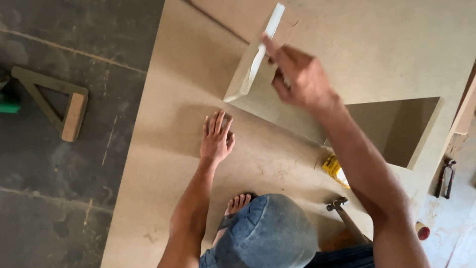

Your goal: The person assembles a wooden box by applying glue to the edges of a pre-cut wooden frame, then attaching a wooden panel to the frame. They use a hammer to secure the panel with nails.

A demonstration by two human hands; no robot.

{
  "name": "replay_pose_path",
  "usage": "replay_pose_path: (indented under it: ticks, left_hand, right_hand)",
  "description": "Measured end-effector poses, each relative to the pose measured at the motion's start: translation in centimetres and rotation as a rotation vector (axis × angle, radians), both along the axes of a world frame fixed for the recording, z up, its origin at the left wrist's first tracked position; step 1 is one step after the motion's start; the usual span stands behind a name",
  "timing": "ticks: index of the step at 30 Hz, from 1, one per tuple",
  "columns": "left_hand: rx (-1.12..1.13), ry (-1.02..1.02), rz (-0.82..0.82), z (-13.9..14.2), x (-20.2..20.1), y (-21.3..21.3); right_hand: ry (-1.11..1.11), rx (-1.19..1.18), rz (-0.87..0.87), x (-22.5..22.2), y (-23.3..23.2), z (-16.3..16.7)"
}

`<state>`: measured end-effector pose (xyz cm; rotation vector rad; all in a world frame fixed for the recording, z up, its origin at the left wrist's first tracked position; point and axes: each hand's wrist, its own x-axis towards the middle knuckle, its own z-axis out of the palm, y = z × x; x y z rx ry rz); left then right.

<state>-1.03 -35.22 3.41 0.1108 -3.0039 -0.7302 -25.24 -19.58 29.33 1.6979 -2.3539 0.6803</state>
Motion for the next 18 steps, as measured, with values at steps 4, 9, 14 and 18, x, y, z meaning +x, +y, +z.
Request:
replay_pose_path:
  ticks: [4,9,14,18]
  left_hand:
    - [0.003,-0.006,-0.006,-0.1,-0.1,0.0]
    - [0.003,0.022,-0.009,-0.2,-0.1,-0.2]
    - [-0.003,0.013,-0.006,-0.4,-0.2,-0.4]
    - [0.016,0.038,-0.004,-0.4,0.0,-0.5]
  right_hand:
    - [-0.118,0.036,0.081,2.8,-0.7,0.2]
    - [-0.074,-0.056,0.042,3.5,-1.2,0.0]
    - [0.002,-0.016,0.049,6.1,-1.5,1.0]
    - [-0.074,-0.007,0.050,5.3,-0.5,2.2]
